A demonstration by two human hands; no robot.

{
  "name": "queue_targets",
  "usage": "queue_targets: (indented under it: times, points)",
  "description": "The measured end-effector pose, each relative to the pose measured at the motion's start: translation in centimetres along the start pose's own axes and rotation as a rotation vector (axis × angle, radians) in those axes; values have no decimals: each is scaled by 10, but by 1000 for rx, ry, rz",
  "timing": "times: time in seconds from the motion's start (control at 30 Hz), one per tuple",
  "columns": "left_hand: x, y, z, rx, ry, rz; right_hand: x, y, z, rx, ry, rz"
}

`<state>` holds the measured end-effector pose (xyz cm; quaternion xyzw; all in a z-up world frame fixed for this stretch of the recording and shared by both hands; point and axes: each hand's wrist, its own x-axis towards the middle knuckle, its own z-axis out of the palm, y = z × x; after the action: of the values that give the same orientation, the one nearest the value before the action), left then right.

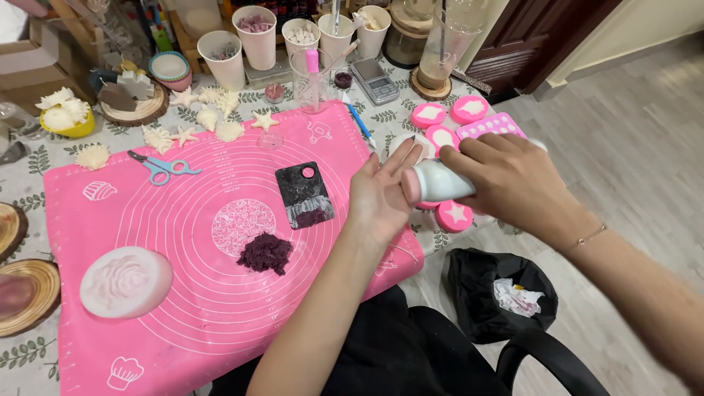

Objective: Preparing pliable purple molding material with a scraper and pressing it into a floral-shaped mold.

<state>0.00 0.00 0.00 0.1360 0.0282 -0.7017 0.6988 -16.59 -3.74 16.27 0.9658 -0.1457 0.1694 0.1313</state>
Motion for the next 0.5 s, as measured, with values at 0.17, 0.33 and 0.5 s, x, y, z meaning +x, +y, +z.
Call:
queue_targets:
  times: [0.17, 0.33, 0.5]
  points:
    - [-28, -1, 44, -109, -13, -63, 20, -4, -15, -280, -166, -144]
    - [-31, 4, 44, -51, 24, -51, 26, -2, -14, -372, -196, -248]
    - [-25, 7, 32, -79, 35, -32, 30, -5, -11, -386, -214, -271]
